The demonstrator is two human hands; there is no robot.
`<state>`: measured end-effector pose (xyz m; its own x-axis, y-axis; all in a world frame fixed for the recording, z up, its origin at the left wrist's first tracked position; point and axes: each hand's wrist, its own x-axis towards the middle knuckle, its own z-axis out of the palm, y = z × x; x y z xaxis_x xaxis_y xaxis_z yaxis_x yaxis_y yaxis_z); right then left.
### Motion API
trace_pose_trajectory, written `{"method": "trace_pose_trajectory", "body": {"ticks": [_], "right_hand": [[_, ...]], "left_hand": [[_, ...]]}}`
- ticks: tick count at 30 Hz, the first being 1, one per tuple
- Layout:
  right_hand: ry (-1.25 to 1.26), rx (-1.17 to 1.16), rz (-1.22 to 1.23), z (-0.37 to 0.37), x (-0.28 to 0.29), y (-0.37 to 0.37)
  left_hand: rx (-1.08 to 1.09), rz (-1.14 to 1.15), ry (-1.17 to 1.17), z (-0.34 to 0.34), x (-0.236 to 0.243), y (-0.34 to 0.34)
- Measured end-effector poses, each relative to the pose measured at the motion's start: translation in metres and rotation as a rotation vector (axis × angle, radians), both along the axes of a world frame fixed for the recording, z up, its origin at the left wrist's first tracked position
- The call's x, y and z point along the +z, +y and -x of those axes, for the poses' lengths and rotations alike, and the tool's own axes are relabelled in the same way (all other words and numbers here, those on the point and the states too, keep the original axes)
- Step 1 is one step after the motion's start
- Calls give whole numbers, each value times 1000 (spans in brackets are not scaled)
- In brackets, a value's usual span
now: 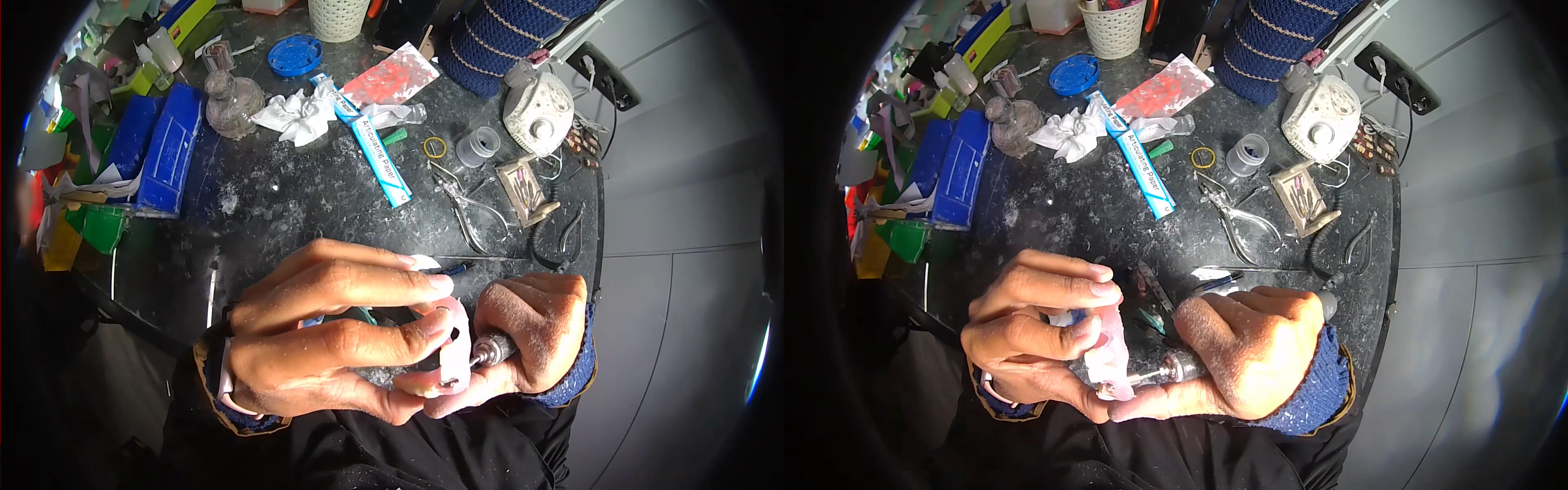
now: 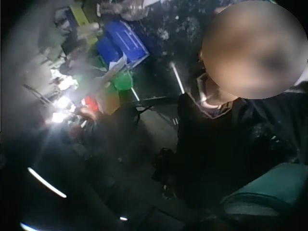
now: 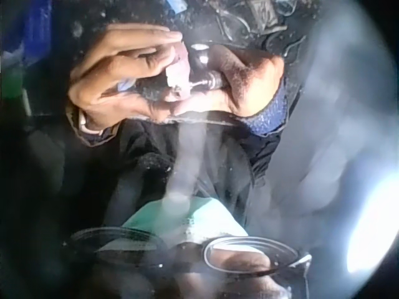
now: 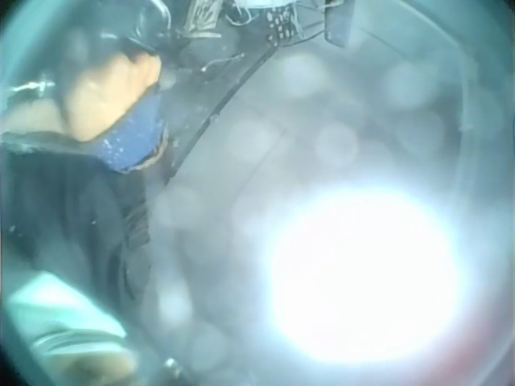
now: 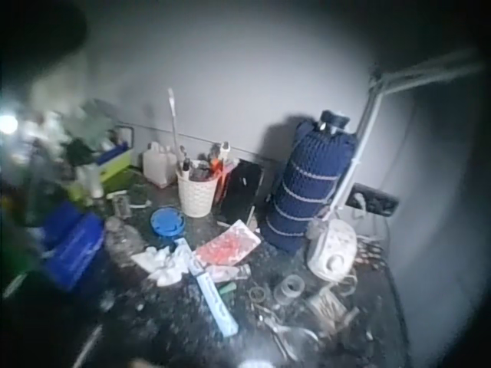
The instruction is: The person trims and shapes a denture using a rotary tool, picks up and turns over dental molds from a plastic container, and resumes working on the denture with the rotary tool.
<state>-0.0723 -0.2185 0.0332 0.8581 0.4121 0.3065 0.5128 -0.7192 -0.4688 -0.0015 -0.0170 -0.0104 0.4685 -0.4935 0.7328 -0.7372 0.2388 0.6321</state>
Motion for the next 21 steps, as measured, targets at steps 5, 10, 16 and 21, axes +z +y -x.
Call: {"method": "trace_pose_trajectory", "body": {"ticks": [5,10,16,21], "right_hand": [[-13,-1,25,6,7,-6],[-14,-31,23,3,3,-3],[-3,-71,52,7,7,-4],[-3,-87,45,6,6,-5]], "left_hand": [[-64,31,27,1,1,-10],[-71,26,107,2,-4,-6],[-93,3,107,1,-2,-7],[-100,2,115,0,-1,-7]]}}
